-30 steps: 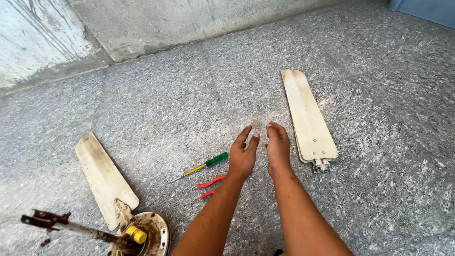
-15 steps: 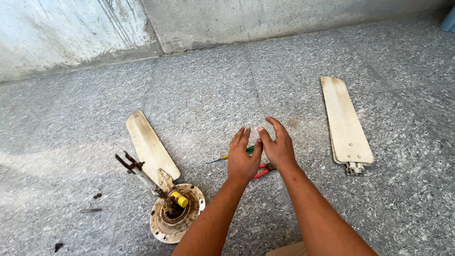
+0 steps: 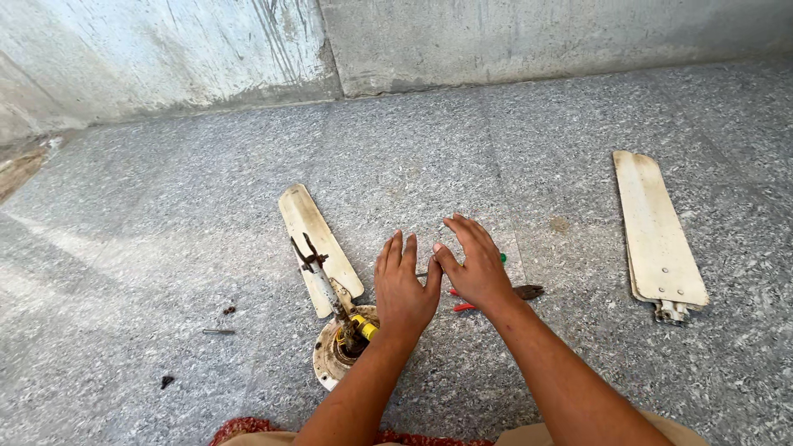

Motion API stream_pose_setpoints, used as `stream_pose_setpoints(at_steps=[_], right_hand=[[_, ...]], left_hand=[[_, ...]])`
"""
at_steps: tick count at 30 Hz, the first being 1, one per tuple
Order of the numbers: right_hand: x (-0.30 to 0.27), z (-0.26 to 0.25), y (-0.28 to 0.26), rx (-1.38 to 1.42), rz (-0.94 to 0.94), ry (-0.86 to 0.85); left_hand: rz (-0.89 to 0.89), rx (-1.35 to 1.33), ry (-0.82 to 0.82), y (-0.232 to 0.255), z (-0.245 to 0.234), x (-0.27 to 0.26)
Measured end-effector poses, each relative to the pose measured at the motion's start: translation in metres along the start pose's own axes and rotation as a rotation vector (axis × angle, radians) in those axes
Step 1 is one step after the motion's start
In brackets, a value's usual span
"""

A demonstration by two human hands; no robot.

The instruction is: The person reassembles an electric fan by attaching fan blades to the motor hub using a screwdriver and pliers. They tighten screws to secure each blade and handle small hardware pieces on the floor.

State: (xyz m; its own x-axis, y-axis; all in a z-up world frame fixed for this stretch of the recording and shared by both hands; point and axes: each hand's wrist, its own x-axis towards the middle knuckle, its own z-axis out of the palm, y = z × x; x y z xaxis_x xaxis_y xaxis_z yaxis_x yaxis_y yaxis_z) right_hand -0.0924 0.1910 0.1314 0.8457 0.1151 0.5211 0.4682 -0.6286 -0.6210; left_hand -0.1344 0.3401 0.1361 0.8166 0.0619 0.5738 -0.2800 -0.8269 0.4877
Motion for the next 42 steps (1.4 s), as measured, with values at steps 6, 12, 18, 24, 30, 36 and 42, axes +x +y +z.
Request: stream_pose_setpoints(at_steps=[6, 12, 18, 24, 30, 36, 42], right_hand=[[-0.009, 0.018, -0.027, -0.072, -0.020, -0.178], [-0.022, 0.033, -0.045, -0.151, -0.059, -0.290], [-0.042, 0.052, -0.056, -0.208, -0.129, -0.380], [-0.050, 0.069, -0.060, -0.252, -0.088, -0.464], [-0.057, 0.078, -0.060, -0.208, -0.123, -0.486], [-0.062, 0.091, -0.064, -0.241, 0.002, -0.689], [-0.064, 0.102, -0.065, -0.133, 0.120, -0.762]], left_hand=[[-0.017, 0.060, -0.043, -0.015, -0.036, -0.016], [0.077, 0.106, -0.019, -0.040, -0.056, -0.040], [0.239, 0.254, -0.059, -0.059, -0.068, -0.063], [0.241, 0.207, 0.064, -0.062, -0.075, -0.071], [-0.034, 0.189, 0.098, -0.076, -0.074, -0.070], [-0.492, 0.172, 0.075, -0.097, -0.060, -0.074], [-1.084, 0.137, -0.341, -0.114, -0.044, -0.069]])
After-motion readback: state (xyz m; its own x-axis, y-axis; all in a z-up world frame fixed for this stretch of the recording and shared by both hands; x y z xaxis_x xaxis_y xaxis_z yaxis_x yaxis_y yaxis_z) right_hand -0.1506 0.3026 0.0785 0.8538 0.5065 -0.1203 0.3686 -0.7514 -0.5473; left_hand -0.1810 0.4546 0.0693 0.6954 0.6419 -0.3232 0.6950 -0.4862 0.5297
